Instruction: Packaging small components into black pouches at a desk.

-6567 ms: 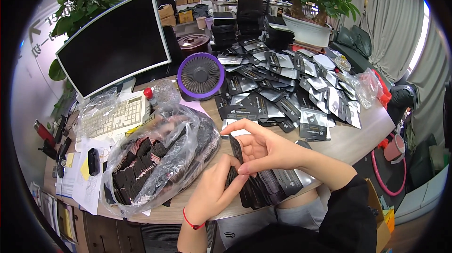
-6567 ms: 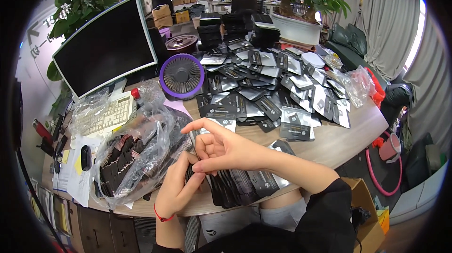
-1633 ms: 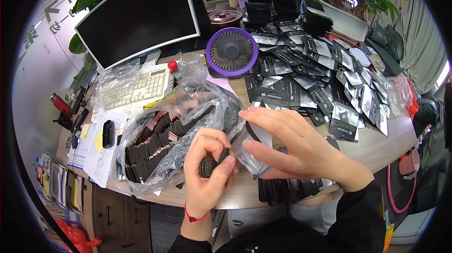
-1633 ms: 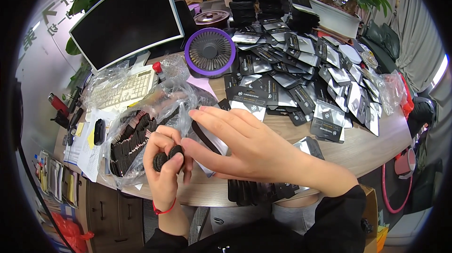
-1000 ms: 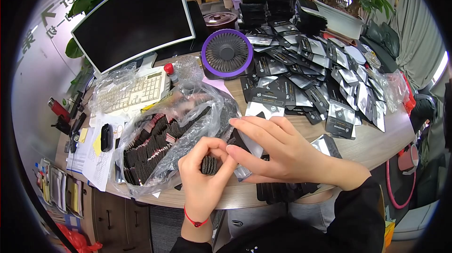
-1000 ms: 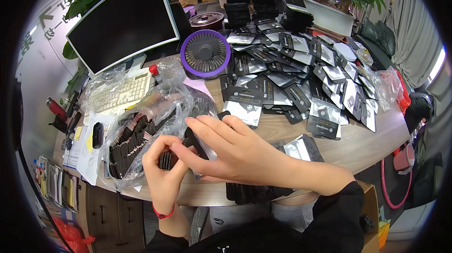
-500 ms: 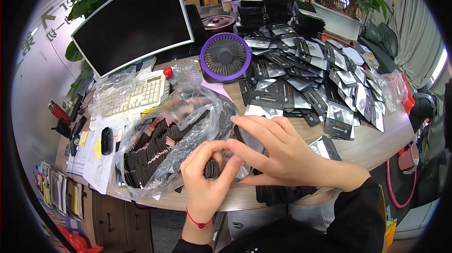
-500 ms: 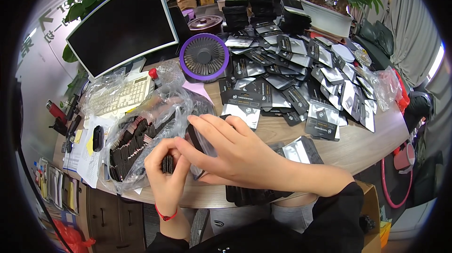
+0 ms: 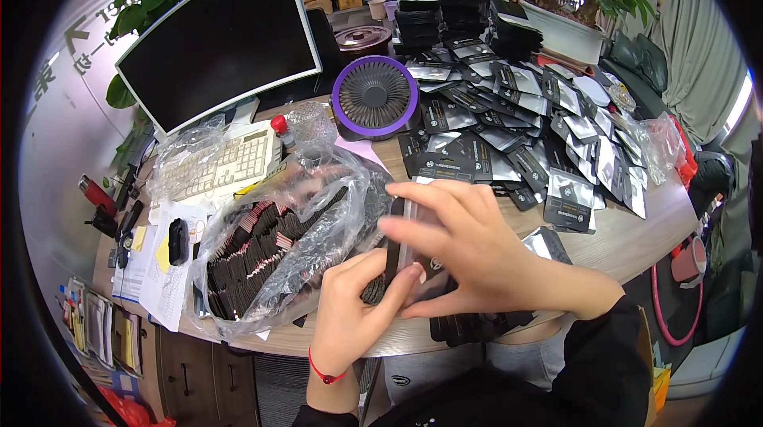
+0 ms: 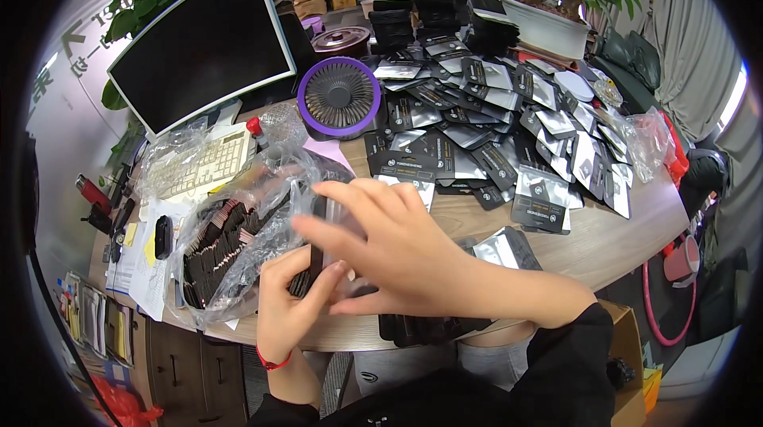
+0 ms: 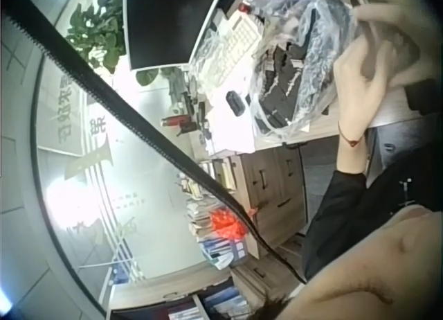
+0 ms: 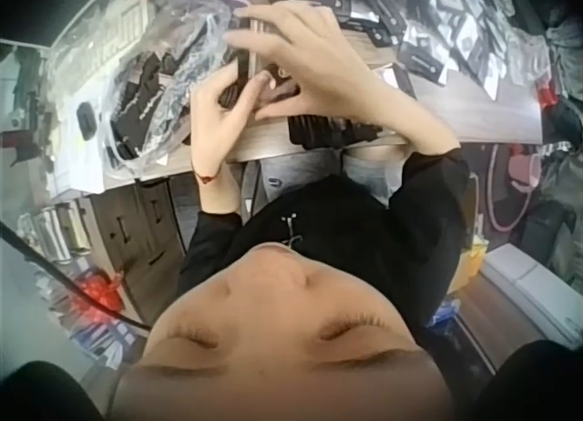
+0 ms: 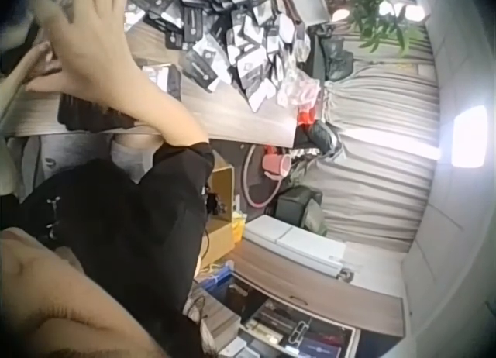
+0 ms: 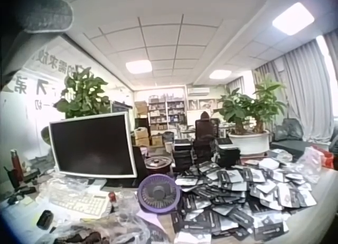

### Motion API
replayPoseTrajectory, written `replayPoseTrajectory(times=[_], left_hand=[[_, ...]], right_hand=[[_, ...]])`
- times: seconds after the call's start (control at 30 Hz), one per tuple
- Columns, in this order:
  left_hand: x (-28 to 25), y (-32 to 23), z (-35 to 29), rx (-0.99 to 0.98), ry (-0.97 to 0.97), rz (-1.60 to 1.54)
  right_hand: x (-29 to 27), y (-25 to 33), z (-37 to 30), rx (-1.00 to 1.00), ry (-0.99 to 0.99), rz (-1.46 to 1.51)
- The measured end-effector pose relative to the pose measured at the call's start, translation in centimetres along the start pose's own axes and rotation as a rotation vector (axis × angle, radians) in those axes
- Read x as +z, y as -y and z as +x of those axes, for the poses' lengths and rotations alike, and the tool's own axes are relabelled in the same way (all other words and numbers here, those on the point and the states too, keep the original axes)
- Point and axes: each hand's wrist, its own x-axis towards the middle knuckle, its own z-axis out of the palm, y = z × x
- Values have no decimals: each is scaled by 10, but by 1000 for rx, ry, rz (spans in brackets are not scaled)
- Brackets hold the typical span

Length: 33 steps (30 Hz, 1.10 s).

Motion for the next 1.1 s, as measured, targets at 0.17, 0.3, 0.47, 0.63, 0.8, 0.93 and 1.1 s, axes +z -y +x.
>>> replayPoseTrajectory(times=[0.17,0.3,0.47,0.63,0.8,0.93,1.1], left_hand=[[-2,-7,-1,-8,67,96],[7,-13,1,-17,-23,93],[11,-11,-5,-90,-109,65],[8,-6,-8,-82,-144,51],[17,-12,-6,-48,-132,44],[26,-13,1,-100,70,-119],[51,-11,0,36,263,108]], right_hand=[[-8,-8,1,376,-96,793],[-14,-15,-1,402,17,738],[-5,-22,-3,235,-64,779],[-5,-31,-3,3,83,743],[-25,-38,-4,28,281,767],[-57,-71,-11,278,-230,595],[-93,-170,-83,573,-942,446]])
